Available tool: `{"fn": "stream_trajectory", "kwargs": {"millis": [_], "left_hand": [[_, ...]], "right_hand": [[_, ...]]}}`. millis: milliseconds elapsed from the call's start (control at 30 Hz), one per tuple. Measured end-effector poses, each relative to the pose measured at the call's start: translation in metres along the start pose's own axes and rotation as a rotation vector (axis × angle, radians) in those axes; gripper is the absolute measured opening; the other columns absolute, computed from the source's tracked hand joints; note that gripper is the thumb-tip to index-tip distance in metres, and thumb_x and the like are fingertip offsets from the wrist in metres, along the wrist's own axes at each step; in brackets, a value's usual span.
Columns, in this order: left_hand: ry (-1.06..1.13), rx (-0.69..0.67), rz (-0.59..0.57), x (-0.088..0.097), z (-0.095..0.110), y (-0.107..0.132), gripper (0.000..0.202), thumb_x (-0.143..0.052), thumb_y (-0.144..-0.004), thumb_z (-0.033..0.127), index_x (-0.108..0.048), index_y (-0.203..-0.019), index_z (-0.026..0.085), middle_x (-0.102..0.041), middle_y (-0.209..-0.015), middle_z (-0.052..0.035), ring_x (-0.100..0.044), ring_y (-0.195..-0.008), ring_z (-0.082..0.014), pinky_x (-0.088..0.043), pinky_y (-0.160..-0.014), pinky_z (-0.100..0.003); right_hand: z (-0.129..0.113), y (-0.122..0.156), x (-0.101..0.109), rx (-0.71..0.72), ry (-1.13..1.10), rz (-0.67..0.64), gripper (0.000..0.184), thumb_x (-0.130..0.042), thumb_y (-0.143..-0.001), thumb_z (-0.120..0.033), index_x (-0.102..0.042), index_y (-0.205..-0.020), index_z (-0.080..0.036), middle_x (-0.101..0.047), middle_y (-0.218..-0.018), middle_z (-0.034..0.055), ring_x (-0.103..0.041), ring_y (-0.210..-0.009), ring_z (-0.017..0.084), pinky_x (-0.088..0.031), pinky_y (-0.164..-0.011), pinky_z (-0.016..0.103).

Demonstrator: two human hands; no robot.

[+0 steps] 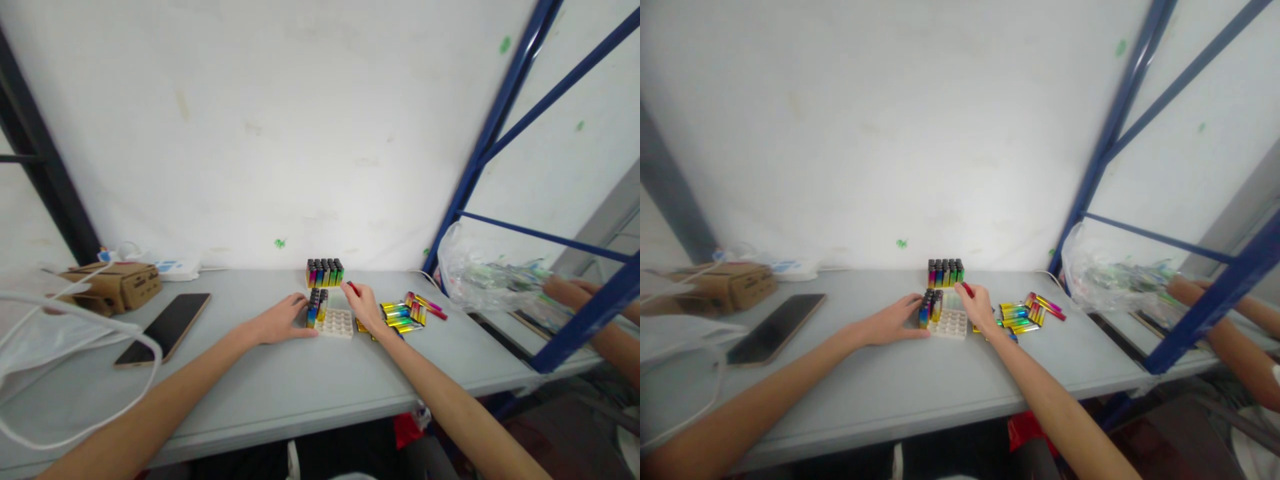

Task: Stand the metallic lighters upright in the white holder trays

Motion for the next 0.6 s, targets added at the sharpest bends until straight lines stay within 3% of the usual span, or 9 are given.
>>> {"fn": "stream_trajectory", "kwargs": {"millis": [167,400,600], "left_hand": [[-0.029,-0.011,-0.004,0.000,0.001,0.000,0.075,-0.068,-0.090,0.076,-0.060,-0.142,0.022,-0.063,-0.139,-0.0137,-0.059,-0.133,-0.0358,-0.045,-0.120,-0.047],[-0.012,0.015,-0.013,-0.001,-0.001,0.000,0.077,-0.070,-0.089,0.075,-0.060,-0.142,0.020,-0.061,-0.142,-0.0166,-0.059,-0.134,-0.0376,-0.044,-0.120,-0.050],[-0.016,-0.010,-0.005,-0.001,0.000,0.000,0.075,-0.071,-0.090,0.074,-0.060,-0.142,0.021,-0.062,-0.140,-0.0152,-0.059,-0.134,-0.0370,-0.046,-0.120,-0.049]], "right_hand": [[-0.006,0.004,-0.004,0.011,0.045,0.047,0.045,-0.044,-0.089,-0.058,-0.042,-0.060,-0.025,-0.038,-0.058,-0.0023,-0.039,-0.059,0.015,-0.028,-0.057,0.029],[-0.017,0.005,-0.004,0.078,0.061,0.047,0.054,-0.048,-0.092,-0.067,-0.042,-0.061,-0.024,-0.039,-0.059,-0.0036,-0.036,-0.061,0.014,-0.027,-0.059,0.029],[-0.009,0.004,-0.008,0.058,0.119,0.000,0.042,-0.046,-0.089,-0.054,-0.042,-0.060,-0.024,-0.041,-0.057,-0.0027,-0.038,-0.059,0.015,-0.026,-0.058,0.030]]}}
Point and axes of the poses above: each hand's wrist, its own y-axis away from the middle knuckle, its own x-axis out of the back of the hand, z = x × y, the point moved 8 cm from there along -y, towards the middle knuckle
